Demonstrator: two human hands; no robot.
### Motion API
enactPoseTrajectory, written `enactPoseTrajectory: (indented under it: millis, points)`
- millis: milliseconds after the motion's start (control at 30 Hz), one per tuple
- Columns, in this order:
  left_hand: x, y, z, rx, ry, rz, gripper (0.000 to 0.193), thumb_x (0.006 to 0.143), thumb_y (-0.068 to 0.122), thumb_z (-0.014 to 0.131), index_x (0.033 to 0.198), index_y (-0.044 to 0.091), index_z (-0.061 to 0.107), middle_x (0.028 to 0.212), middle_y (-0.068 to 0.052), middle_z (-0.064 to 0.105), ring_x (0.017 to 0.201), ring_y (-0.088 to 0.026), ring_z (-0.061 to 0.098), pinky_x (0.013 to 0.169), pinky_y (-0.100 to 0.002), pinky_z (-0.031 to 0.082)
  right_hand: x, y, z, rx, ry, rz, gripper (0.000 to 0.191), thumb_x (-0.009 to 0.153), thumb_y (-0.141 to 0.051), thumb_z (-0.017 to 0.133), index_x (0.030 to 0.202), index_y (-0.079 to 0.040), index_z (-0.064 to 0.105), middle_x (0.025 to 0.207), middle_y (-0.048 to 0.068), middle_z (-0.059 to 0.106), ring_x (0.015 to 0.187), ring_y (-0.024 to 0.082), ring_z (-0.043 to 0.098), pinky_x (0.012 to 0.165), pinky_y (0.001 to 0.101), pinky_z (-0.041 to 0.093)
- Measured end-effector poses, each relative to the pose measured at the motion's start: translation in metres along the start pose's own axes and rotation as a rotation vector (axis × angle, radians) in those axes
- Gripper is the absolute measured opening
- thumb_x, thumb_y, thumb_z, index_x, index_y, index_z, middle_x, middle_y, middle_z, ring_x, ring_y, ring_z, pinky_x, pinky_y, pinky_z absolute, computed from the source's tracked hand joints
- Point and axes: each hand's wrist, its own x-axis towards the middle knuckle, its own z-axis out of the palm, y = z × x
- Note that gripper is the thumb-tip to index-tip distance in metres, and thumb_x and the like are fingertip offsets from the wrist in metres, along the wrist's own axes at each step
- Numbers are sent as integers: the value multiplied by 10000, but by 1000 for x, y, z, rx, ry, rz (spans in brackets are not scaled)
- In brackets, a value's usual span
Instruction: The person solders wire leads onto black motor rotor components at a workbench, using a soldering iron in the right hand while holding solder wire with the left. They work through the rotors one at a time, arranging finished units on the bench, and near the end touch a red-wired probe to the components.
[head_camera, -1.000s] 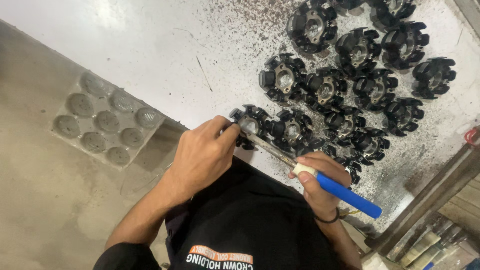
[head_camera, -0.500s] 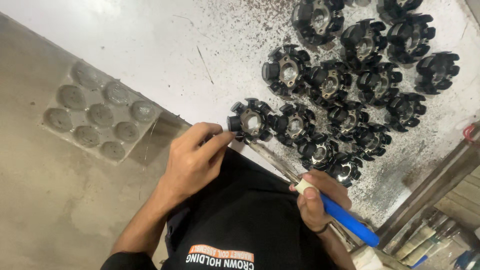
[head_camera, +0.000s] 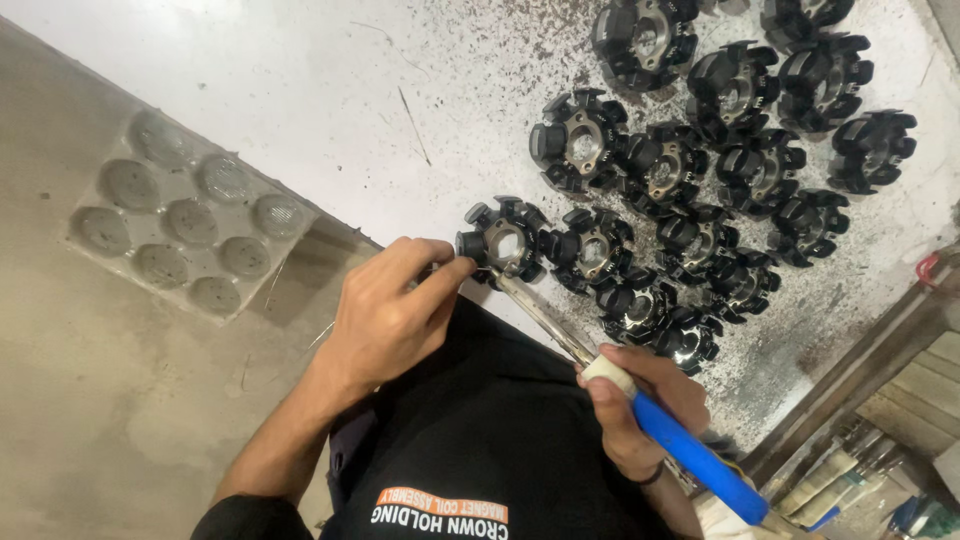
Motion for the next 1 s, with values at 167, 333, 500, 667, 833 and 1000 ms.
enactPoseTrajectory:
  millis: [167,333,500,667,833,1000]
  points:
    - [0,0,0,-1,8,11,297,763,-63,743,1053,-3,727,993,-112,674,831,-270,669,645,-384,524,6,-16,-4,-45,-87,71,318,922,-140,789,1117,64,642,924,204,739,814,222,781,721,281,647]
    - [4,3,-2,-48,-8,-14,298,770,-56,743,1063,-6,720,1012,-116,670,853,-283,670,670,-388,536,15,-26,-2,-266,-92,-23,295,850,-144,797,1063,31,692,880,179,748,748,200,759,660,255,588]
    - [8,3,-2,-45,-37,-6,305,765,-47,742,1068,-11,724,1006,-124,668,854,-291,670,670,-396,540,29,-39,0,-219,-163,-63,275,869,-121,790,1056,45,676,834,173,730,700,187,736,621,270,568]
    - [0,-1,4,-63,-35,-11,313,768,-35,743,1078,-2,721,1013,-124,666,870,-301,671,692,-403,549,39,-51,13,-264,-147,-269,271,862,-117,804,1050,19,663,747,125,691,648,182,716,574,269,551]
    - [7,3,6,-87,-25,-23,276,799,-43,749,1068,5,711,1015,-117,668,882,-301,675,713,-401,555,39,-56,12,-300,-224,-257,308,819,-121,838,1030,30,673,633,83,657,541,137,669,472,235,480]
    - [12,17,-10,-3,84,28,248,837,-34,782,1073,-18,707,976,-135,671,803,-280,677,651,-375,535,31,-35,-9,-218,-115,-147,234,907,-160,763,1068,-2,703,813,153,749,664,166,753,529,235,571]
